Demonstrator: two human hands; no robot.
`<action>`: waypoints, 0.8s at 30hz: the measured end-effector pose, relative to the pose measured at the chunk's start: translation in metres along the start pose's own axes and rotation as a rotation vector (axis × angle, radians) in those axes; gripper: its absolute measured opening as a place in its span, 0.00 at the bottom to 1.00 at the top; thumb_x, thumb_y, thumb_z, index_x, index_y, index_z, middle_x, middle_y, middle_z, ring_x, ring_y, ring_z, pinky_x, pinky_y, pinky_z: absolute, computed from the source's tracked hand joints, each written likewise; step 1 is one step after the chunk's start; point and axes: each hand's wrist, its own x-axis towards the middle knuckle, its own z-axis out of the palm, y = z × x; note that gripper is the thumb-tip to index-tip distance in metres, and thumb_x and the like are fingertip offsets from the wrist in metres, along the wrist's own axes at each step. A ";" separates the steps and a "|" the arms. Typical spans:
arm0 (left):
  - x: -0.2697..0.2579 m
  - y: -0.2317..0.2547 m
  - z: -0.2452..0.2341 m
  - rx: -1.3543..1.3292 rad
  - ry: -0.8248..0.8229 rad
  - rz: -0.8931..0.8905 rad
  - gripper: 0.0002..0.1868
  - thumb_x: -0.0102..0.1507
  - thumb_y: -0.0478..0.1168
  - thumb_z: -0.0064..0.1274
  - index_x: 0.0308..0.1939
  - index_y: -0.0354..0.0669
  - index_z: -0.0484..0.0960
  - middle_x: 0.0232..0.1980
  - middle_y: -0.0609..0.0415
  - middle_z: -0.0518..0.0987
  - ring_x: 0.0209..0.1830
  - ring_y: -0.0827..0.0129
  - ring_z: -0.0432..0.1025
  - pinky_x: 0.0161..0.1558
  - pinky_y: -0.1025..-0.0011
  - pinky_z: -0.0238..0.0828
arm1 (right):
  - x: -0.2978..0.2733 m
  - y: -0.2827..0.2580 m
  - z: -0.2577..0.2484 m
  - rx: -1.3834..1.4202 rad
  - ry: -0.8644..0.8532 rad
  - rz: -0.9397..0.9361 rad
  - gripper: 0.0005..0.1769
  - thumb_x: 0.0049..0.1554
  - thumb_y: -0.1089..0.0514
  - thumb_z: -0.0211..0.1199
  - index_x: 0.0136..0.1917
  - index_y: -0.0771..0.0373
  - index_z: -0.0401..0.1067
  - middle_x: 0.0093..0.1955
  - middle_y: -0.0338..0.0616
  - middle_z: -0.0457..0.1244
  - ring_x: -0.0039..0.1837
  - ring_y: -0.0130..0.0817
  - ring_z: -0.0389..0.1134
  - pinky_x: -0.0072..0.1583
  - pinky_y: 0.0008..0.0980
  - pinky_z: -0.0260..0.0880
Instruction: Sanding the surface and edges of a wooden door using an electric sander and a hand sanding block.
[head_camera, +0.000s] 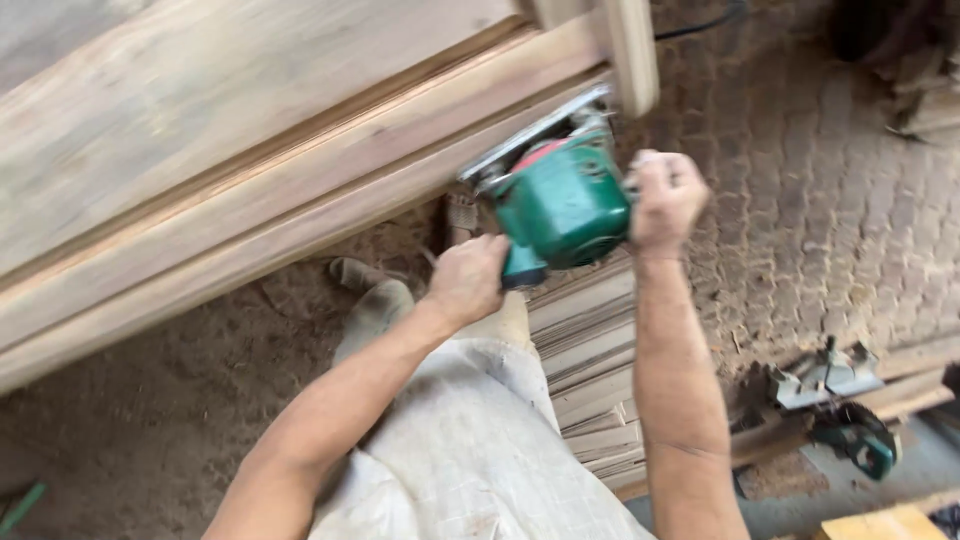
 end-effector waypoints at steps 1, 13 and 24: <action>-0.005 -0.003 0.002 0.009 0.007 -0.028 0.20 0.51 0.53 0.57 0.43 0.53 0.72 0.37 0.57 0.75 0.41 0.59 0.78 0.40 0.61 0.76 | -0.004 -0.008 0.006 0.012 -0.027 -0.002 0.08 0.59 0.54 0.67 0.38 0.55 0.78 0.28 0.43 0.65 0.34 0.26 0.63 0.38 0.29 0.64; -0.138 -0.111 -0.028 0.238 -0.046 -0.056 0.21 0.49 0.59 0.57 0.39 0.55 0.74 0.35 0.58 0.74 0.40 0.61 0.77 0.40 0.62 0.73 | -0.145 -0.052 0.083 0.110 -0.044 0.106 0.09 0.58 0.58 0.63 0.36 0.58 0.75 0.27 0.43 0.65 0.34 0.27 0.64 0.39 0.30 0.65; -0.151 -0.123 0.020 0.183 -0.035 -0.114 0.33 0.44 0.68 0.62 0.40 0.52 0.75 0.36 0.55 0.75 0.41 0.60 0.77 0.44 0.62 0.74 | -0.146 -0.032 0.085 0.154 -0.111 0.082 0.06 0.55 0.58 0.67 0.36 0.57 0.77 0.29 0.45 0.66 0.35 0.30 0.67 0.40 0.33 0.69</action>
